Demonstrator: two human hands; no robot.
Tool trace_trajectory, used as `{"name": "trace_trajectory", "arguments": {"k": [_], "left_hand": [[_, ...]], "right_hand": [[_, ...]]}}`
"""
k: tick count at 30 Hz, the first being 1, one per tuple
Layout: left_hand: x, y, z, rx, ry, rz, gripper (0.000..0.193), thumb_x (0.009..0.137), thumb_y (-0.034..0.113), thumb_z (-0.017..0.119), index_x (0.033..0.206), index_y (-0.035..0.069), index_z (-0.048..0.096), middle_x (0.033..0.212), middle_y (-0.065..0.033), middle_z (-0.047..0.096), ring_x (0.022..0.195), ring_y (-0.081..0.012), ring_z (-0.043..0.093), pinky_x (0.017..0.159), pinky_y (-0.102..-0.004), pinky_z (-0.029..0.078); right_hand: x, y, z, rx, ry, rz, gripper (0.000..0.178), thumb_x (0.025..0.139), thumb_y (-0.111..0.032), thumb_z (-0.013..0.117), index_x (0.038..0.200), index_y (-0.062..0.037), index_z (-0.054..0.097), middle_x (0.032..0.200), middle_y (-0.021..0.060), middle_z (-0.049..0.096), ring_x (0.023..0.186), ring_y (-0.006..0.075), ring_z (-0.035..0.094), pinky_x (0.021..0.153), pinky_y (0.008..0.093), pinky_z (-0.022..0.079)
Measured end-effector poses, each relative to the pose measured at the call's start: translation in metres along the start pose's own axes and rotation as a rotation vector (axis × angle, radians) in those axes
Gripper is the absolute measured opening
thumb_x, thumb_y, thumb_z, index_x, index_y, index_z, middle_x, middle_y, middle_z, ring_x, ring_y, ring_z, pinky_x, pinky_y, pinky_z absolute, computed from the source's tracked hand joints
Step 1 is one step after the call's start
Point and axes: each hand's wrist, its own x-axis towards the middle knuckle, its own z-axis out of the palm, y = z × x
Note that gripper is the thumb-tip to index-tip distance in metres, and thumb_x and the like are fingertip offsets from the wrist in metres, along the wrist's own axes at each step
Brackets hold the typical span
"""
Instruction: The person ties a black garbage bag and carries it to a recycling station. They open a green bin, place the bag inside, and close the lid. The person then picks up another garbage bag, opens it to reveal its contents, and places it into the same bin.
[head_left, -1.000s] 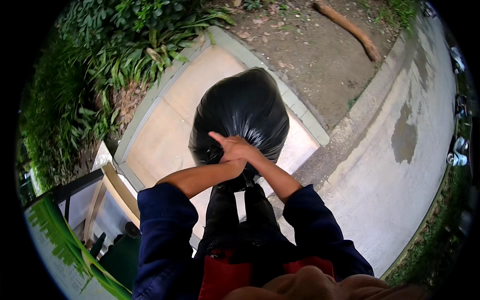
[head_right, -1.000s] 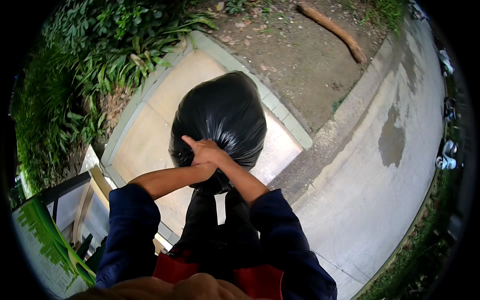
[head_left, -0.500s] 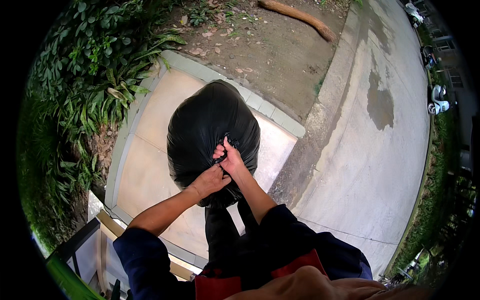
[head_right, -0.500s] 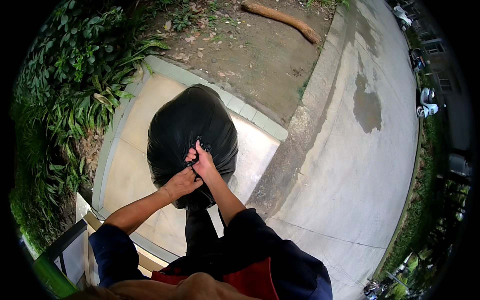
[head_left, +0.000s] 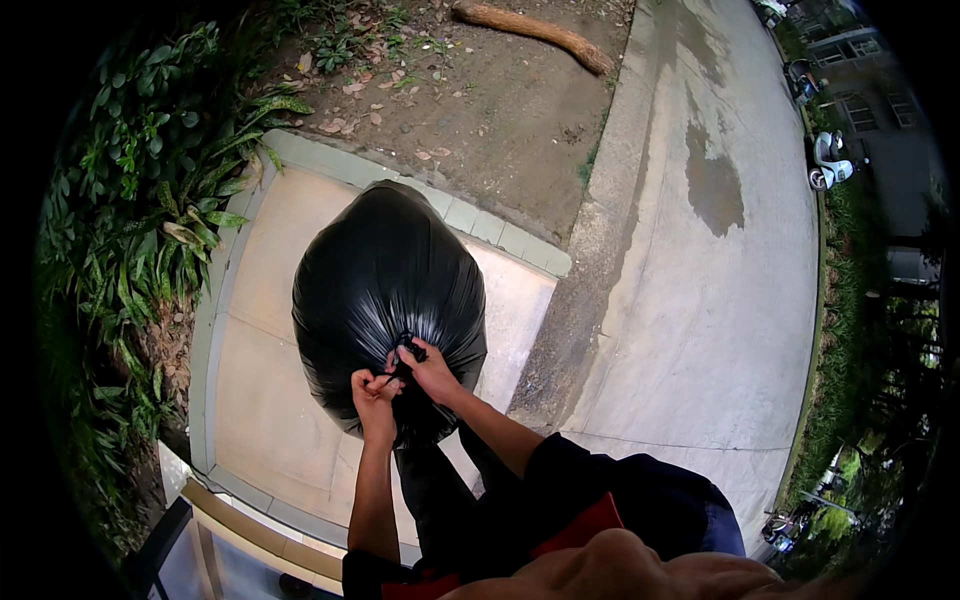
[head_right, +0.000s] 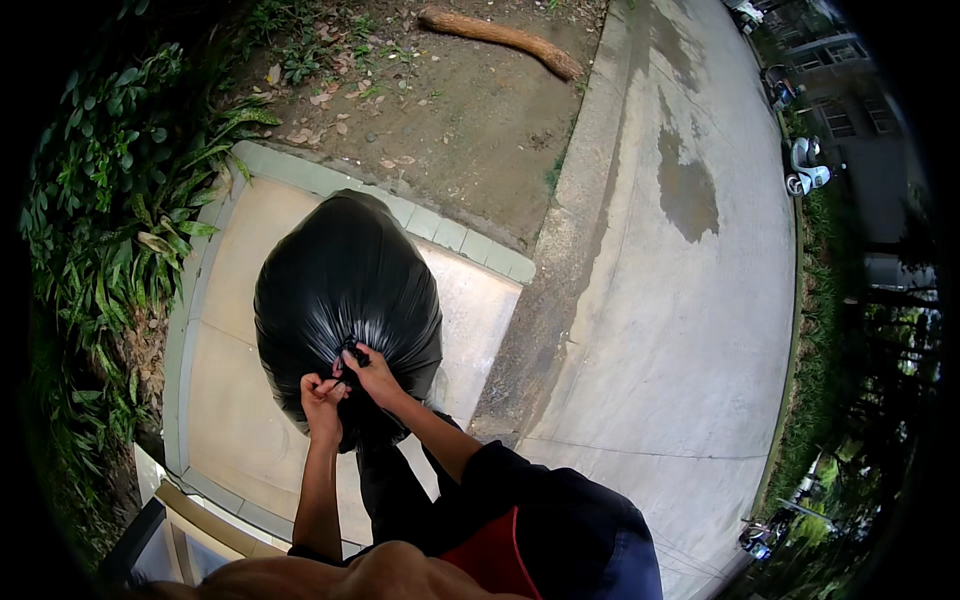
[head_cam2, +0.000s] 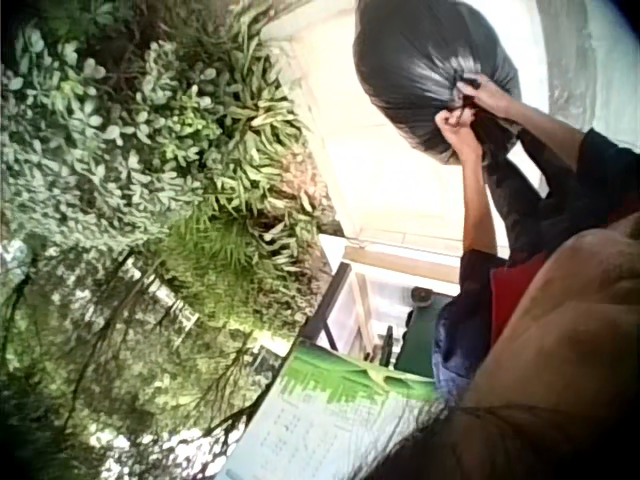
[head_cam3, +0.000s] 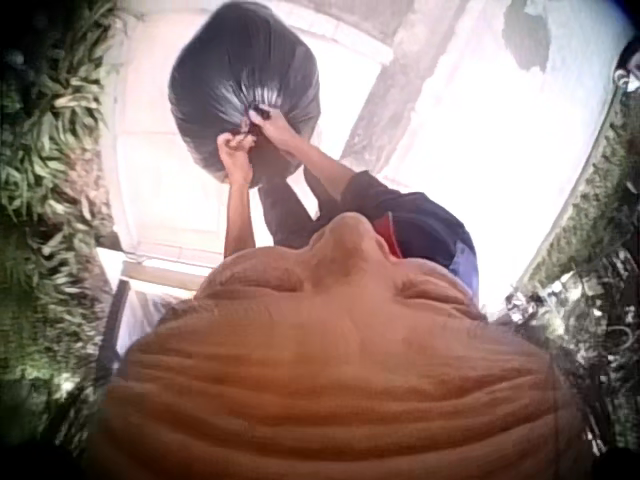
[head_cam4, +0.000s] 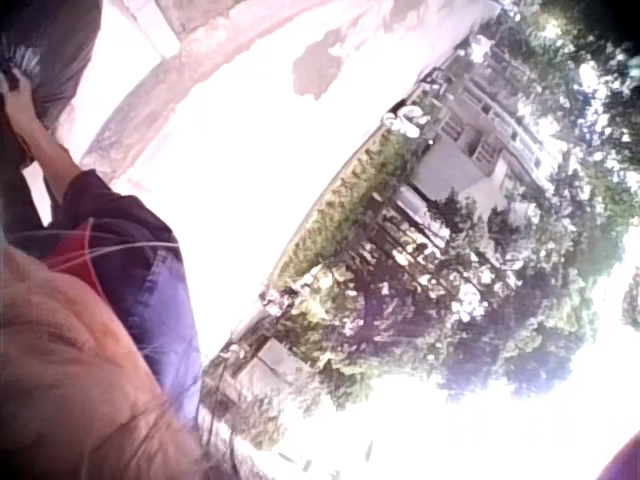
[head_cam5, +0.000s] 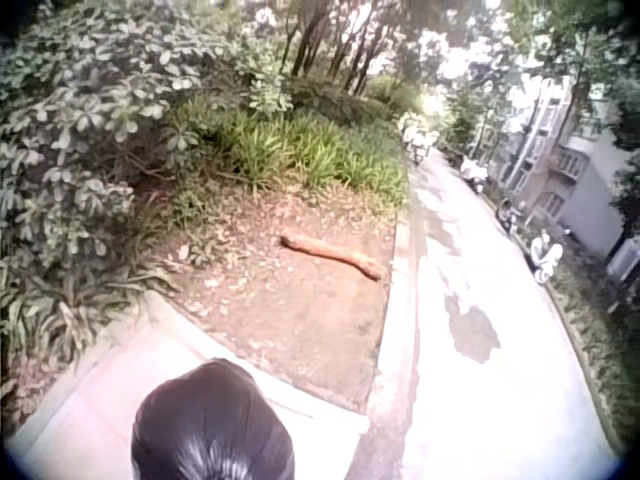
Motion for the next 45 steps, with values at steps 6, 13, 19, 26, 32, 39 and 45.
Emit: {"name": "trace_trajectory", "arguments": {"k": [6, 13, 19, 26, 32, 39, 45], "left_hand": [[0.016, 0.004, -0.010, -0.143, 0.047, -0.304, 0.030, 0.077, -0.013, 0.051, 0.084, 0.012, 0.034, 0.071, -0.0028, 0.050, 0.065, -0.0124, 0.052, 0.062, -0.0239, 0.046], [0.019, 0.008, -0.009, -0.043, 0.003, -0.290, 0.029, 0.078, -0.013, 0.047, 0.081, 0.014, 0.037, 0.073, 0.0038, 0.038, 0.067, -0.0061, 0.040, 0.067, -0.0187, 0.038], [0.027, 0.005, -0.023, -0.065, -0.028, -0.269, 0.030, 0.076, -0.017, 0.045, 0.081, 0.012, 0.037, 0.075, 0.0026, 0.037, 0.070, -0.0070, 0.038, 0.070, -0.0184, 0.036], [0.029, 0.008, -0.028, -0.012, -0.081, -0.218, 0.028, 0.079, -0.015, 0.043, 0.081, 0.012, 0.036, 0.075, 0.0027, 0.034, 0.070, -0.0072, 0.035, 0.068, -0.0182, 0.033], [0.021, 0.018, -0.023, -0.013, -0.063, -0.230, 0.024, 0.081, -0.011, 0.045, 0.085, 0.012, 0.038, 0.078, 0.0027, 0.037, 0.074, -0.0066, 0.038, 0.070, -0.0179, 0.034], [0.013, 0.015, -0.026, 0.358, -0.052, -0.011, 0.027, 0.075, -0.016, 0.044, 0.085, 0.008, 0.039, 0.077, 0.0021, 0.034, 0.073, -0.0074, 0.036, 0.067, -0.0164, 0.031], [0.004, 0.030, -0.011, 0.807, -0.005, 0.323, 0.017, 0.077, -0.014, 0.046, 0.087, 0.000, 0.041, 0.078, -0.0114, 0.046, 0.071, -0.0227, 0.048, 0.069, -0.0269, 0.041]], "right_hand": [[-0.010, 0.009, 0.003, -0.415, 0.086, -0.297, 0.017, 0.083, -0.001, 0.053, 0.100, -0.0006, 0.056, 0.100, 0.0083, 0.056, 0.087, 0.0131, 0.053, 0.075, 0.0235, 0.043], [-0.042, -0.013, 0.012, -1.221, -0.066, -0.587, 0.030, 0.061, 0.009, 0.057, 0.088, -0.0030, 0.055, 0.093, 0.0133, 0.043, 0.092, 0.0297, 0.048, 0.080, 0.0345, 0.042], [-0.041, -0.003, 0.012, -1.227, -0.170, -0.637, 0.044, 0.070, 0.008, 0.047, 0.112, -0.0029, 0.048, 0.098, 0.0131, 0.044, 0.094, 0.0293, 0.050, 0.081, 0.0341, 0.044], [-0.017, -0.031, 0.000, -1.600, -0.612, -0.629, 0.026, 0.072, -0.005, 0.051, 0.097, -0.0017, 0.053, 0.110, 0.0114, 0.046, 0.102, 0.0239, 0.050, 0.087, 0.0341, 0.041], [0.017, -0.045, 0.008, -1.485, -0.757, -0.917, 0.019, 0.072, -0.011, 0.053, 0.091, -0.0089, 0.055, 0.100, 0.0048, 0.052, 0.099, 0.0195, 0.049, 0.082, 0.0320, 0.042], [0.032, -0.032, 0.003, -1.492, -0.721, -0.734, 0.029, 0.071, -0.017, 0.064, 0.090, -0.0070, 0.045, 0.086, 0.0080, 0.053, 0.090, 0.0238, 0.050, 0.073, 0.0318, 0.045], [0.033, -0.027, 0.004, -1.506, -0.641, -0.837, 0.036, 0.067, -0.018, 0.068, 0.089, -0.0044, 0.043, 0.078, 0.0105, 0.052, 0.087, 0.0247, 0.050, 0.068, 0.0318, 0.045]]}}
